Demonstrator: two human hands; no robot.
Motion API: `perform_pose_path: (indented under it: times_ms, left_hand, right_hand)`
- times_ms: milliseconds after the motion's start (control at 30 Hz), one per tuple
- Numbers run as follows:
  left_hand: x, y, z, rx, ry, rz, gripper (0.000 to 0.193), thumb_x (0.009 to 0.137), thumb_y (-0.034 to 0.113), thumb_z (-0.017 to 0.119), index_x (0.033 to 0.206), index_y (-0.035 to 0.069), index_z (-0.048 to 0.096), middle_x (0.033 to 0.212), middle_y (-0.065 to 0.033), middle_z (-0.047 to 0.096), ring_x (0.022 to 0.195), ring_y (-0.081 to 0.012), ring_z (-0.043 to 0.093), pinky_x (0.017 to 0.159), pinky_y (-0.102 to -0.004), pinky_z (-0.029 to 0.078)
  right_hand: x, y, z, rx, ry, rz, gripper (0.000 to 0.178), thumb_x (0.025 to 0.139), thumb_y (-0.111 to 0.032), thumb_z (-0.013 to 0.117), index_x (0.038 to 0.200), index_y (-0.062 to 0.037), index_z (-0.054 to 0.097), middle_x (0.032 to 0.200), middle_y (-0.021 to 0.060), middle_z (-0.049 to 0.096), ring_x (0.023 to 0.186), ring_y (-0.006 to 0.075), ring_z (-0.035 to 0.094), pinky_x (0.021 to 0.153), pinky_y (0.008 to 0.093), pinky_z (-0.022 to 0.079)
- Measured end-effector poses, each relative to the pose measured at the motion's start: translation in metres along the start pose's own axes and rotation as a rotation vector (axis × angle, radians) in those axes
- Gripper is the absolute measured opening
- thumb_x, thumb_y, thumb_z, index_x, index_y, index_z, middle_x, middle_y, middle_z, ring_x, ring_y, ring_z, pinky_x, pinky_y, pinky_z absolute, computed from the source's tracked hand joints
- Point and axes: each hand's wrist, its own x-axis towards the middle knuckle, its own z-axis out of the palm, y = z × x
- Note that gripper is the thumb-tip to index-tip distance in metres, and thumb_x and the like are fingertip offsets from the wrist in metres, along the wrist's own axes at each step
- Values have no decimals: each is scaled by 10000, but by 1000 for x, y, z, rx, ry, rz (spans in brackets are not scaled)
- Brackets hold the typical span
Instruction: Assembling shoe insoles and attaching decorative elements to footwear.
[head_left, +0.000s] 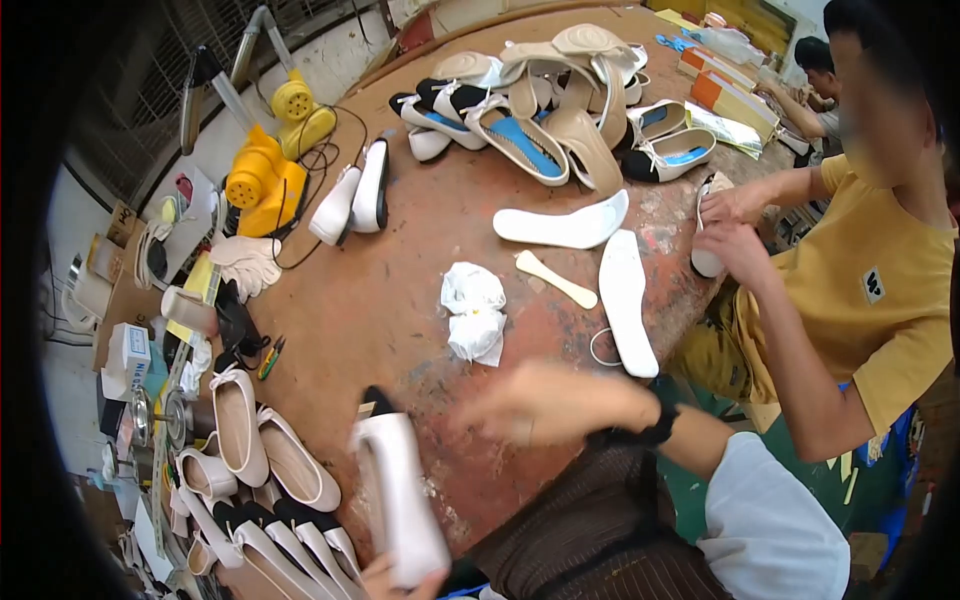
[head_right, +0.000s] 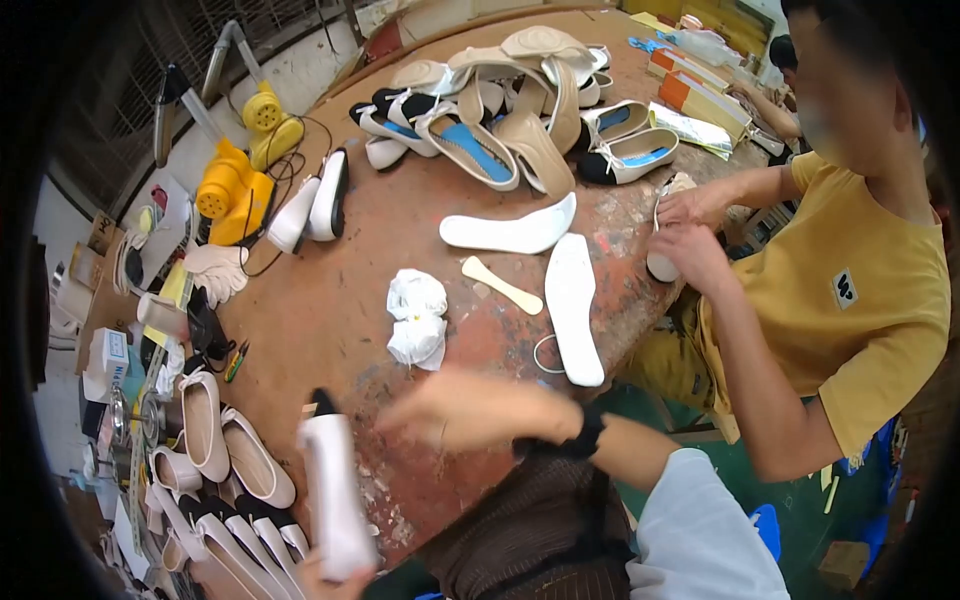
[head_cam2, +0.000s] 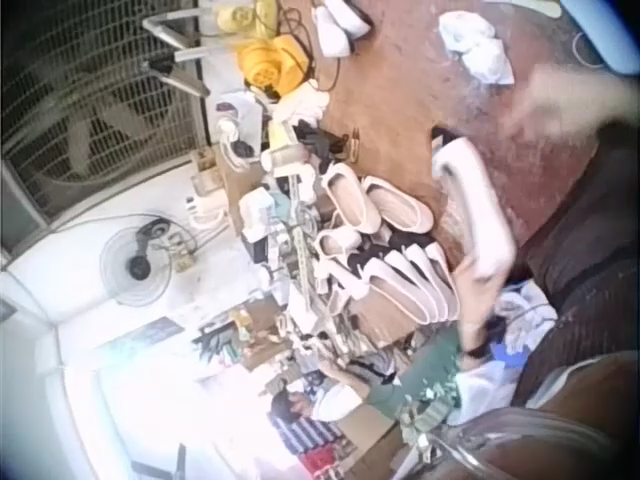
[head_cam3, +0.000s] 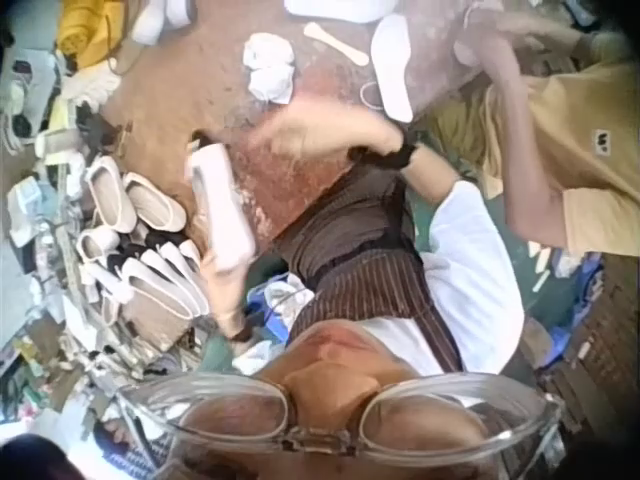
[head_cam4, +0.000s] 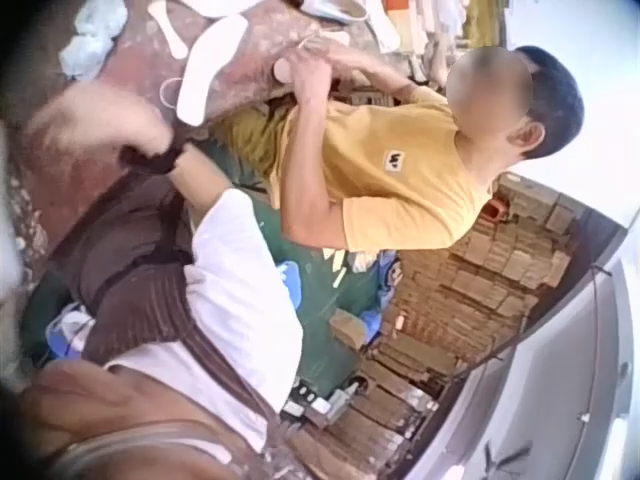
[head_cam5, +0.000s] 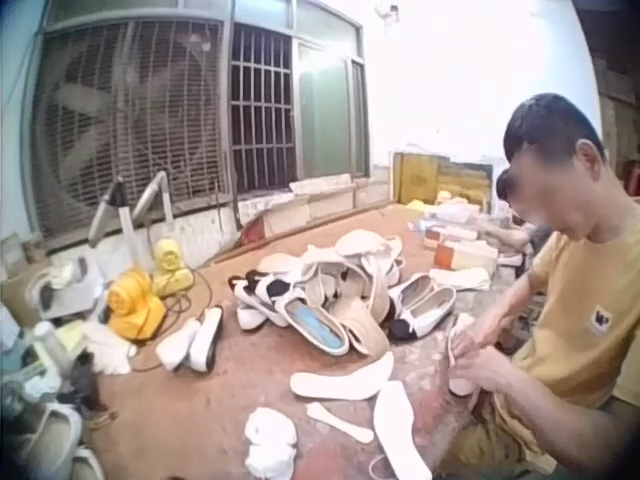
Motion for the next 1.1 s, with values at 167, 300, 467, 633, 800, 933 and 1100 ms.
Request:
perform_pose_path:
  times_ms: [167, 300, 467, 633, 800, 933, 1100]
  left_hand:
    - [-8, -14, -160, 284, 460, 55, 520, 823, 159, 787, 1243, -73, 587, 1195, -162, 643, 1087, -241, 584, 970, -383, 448]
    - [54, -76, -273, 426, 554, -28, 558, 790, 169, 779, 1274, -14, 569, 1069, -156, 669, 967, -283, 646, 868, -390, 501]
    - [112, -150, -300, 1043, 505, -430, 429, 763, 192, 763, 1155, 57, 649, 1096, -170, 683, 972, -381, 659, 852, -424, 519]
    - [85, -44, -201, 667, 466, 174, 533, 806, 296, 780, 1227, 19, 606, 1221, -167, 633, 1120, -310, 599, 969, -420, 455]
    - [68, 102, -87, -413, -514, 1119, 307, 950, 384, 637, 1071, 102, 654, 1127, -84, 664, 1083, -332, 586, 986, -522, 424]
    - [49, 147, -15, -976, -366, 1152, 210, 995, 337, 557, 877, 165, 584, 997, 34, 645, 991, -313, 578, 888, -568, 450]
    - [39, 159, 9, -1143, -311, 1047, 194, 1001, 295, 525, 841, 189, 554, 942, 70, 626, 979, -274, 556, 806, -577, 460]
  right_hand:
    - [12, 73, -121, -893, 409, 557, 256, 740, -142, 707, 932, 27, 695, 867, 235, 697, 856, 382, 687, 738, 463, 541]
    - [18, 124, -151, -1017, 249, 667, 204, 765, -112, 658, 905, 29, 705, 906, 247, 697, 877, 398, 693, 765, 476, 552]
    - [40, 154, -165, -1058, 558, 615, 161, 722, -48, 641, 854, 26, 696, 929, 234, 677, 833, 402, 693, 728, 489, 556]
    - [55, 174, -207, -1419, 1112, 590, 373, 731, -83, 641, 1085, 11, 570, 1096, 218, 564, 1040, 387, 558, 819, 465, 457]
    - [53, 174, -227, -955, 1096, 913, 490, 820, -329, 683, 1113, 41, 553, 1122, 272, 616, 1054, 445, 614, 879, 500, 501]
    - [61, 154, -219, -873, 968, 703, 332, 843, -236, 681, 1057, 0, 588, 1025, 248, 634, 982, 425, 632, 822, 489, 500]
    - [76, 137, -209, -576, 845, 59, 221, 824, -88, 619, 1013, 5, 550, 942, 275, 606, 916, 451, 627, 808, 513, 500]
